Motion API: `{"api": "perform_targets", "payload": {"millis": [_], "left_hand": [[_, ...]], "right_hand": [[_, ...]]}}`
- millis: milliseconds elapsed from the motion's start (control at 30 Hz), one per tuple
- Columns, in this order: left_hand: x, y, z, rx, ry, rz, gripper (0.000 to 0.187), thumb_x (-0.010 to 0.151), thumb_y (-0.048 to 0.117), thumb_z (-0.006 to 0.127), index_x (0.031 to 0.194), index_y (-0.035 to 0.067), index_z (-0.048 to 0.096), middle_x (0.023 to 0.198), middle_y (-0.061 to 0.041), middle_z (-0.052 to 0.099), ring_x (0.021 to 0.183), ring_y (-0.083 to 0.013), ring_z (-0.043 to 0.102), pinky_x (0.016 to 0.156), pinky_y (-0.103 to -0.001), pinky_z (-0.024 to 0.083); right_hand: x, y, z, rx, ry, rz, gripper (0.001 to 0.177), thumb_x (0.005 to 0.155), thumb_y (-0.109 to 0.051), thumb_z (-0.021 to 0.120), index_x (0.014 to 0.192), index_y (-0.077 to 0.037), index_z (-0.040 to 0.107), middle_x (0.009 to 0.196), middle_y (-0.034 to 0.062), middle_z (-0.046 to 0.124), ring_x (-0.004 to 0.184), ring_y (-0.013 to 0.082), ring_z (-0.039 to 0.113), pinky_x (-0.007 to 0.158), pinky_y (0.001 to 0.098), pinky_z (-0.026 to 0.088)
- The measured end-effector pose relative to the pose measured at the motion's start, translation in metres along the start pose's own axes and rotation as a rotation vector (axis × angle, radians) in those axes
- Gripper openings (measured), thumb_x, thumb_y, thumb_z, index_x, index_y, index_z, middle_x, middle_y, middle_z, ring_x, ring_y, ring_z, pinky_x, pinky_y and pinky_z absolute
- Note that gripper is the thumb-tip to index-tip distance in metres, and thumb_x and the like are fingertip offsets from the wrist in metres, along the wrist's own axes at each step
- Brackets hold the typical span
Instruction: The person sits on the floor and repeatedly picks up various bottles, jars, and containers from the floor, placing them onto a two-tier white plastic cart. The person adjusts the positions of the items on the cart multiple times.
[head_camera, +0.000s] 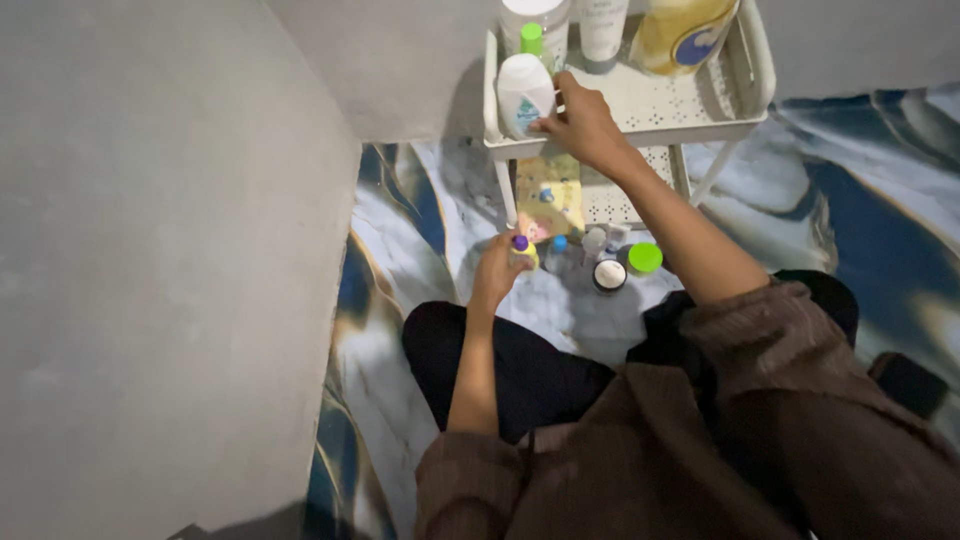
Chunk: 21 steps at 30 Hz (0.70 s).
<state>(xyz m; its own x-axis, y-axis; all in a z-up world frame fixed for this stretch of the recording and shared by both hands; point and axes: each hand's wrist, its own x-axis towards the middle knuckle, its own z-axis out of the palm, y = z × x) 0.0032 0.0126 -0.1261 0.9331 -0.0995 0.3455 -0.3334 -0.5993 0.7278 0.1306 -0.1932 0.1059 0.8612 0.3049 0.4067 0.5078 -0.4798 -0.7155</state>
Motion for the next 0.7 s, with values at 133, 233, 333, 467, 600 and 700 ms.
{"api": "perform_targets", "payload": {"millis": [133, 233, 333, 467, 600, 700], "left_hand": [[-0.002, -0.002, 0.009, 0.083, -0.08, -0.21, 0.046, 0.084, 0.016, 0.077, 0.126, 0.007, 0.06, 0.122, -0.019, 0.068, 0.112, -0.0416, 0.063, 0.092, -0.049, 0.051], [0.001, 0.012, 0.001, 0.133, -0.04, -0.187, 0.043, 0.086, 0.01, 0.07, 0.128, 0.007, 0.06, 0.121, -0.018, 0.069, 0.11, -0.0414, 0.064, 0.088, -0.049, 0.052], [0.001, 0.036, -0.015, 0.16, -0.048, -0.192, 0.04, 0.087, 0.013, 0.071, 0.125, 0.007, 0.06, 0.119, -0.017, 0.069, 0.109, -0.0404, 0.065, 0.087, -0.049, 0.051], [0.001, 0.087, -0.056, 0.07, 0.103, -0.054, 0.039, 0.095, 0.014, 0.069, 0.131, 0.005, 0.06, 0.118, -0.018, 0.068, 0.107, -0.0409, 0.065, 0.089, -0.048, 0.052], [0.011, 0.155, -0.097, 0.24, 0.325, 0.357, 0.034, 0.098, 0.016, 0.067, 0.13, 0.008, 0.059, 0.129, -0.018, 0.066, 0.117, -0.0396, 0.065, 0.1, -0.046, 0.051], [0.035, 0.209, -0.118, -0.011, 0.171, 0.17, 0.043, 0.099, 0.023, 0.069, 0.138, 0.008, 0.059, 0.128, -0.016, 0.068, 0.115, -0.0322, 0.068, 0.099, -0.044, 0.054]], "right_hand": [[0.005, 0.009, 0.006, -0.041, -0.018, 0.027, 0.054, 0.088, -0.019, 0.086, 0.123, 0.004, 0.051, 0.109, 0.0244, 0.073, 0.094, 0.0354, 0.076, 0.076, 0.0398, 0.062], [0.008, 0.006, 0.005, -0.042, -0.027, 0.07, 0.055, 0.085, -0.018, 0.086, 0.124, 0.002, 0.053, 0.108, 0.0227, 0.074, 0.095, 0.0341, 0.076, 0.078, 0.0403, 0.061], [-0.009, -0.011, -0.006, -0.019, 0.08, 0.015, 0.055, 0.087, -0.017, 0.085, 0.128, 0.001, 0.053, 0.112, 0.0222, 0.071, 0.101, 0.0341, 0.073, 0.084, 0.0403, 0.06], [-0.076, -0.045, -0.031, -0.123, 0.213, -0.161, 0.046, 0.096, -0.011, 0.077, 0.136, -0.003, 0.056, 0.128, 0.0204, 0.067, 0.118, 0.034, 0.067, 0.098, 0.0419, 0.055], [-0.128, -0.068, -0.036, 0.033, -0.141, -0.035, 0.058, 0.087, -0.017, 0.079, 0.136, -0.001, 0.052, 0.131, 0.0198, 0.063, 0.116, 0.0332, 0.065, 0.093, 0.0425, 0.055], [-0.139, -0.076, -0.04, 0.056, -0.2, 0.017, 0.056, 0.09, -0.018, 0.078, 0.137, 0.0, 0.053, 0.129, 0.0187, 0.064, 0.111, 0.0305, 0.068, 0.091, 0.0407, 0.058]]}}
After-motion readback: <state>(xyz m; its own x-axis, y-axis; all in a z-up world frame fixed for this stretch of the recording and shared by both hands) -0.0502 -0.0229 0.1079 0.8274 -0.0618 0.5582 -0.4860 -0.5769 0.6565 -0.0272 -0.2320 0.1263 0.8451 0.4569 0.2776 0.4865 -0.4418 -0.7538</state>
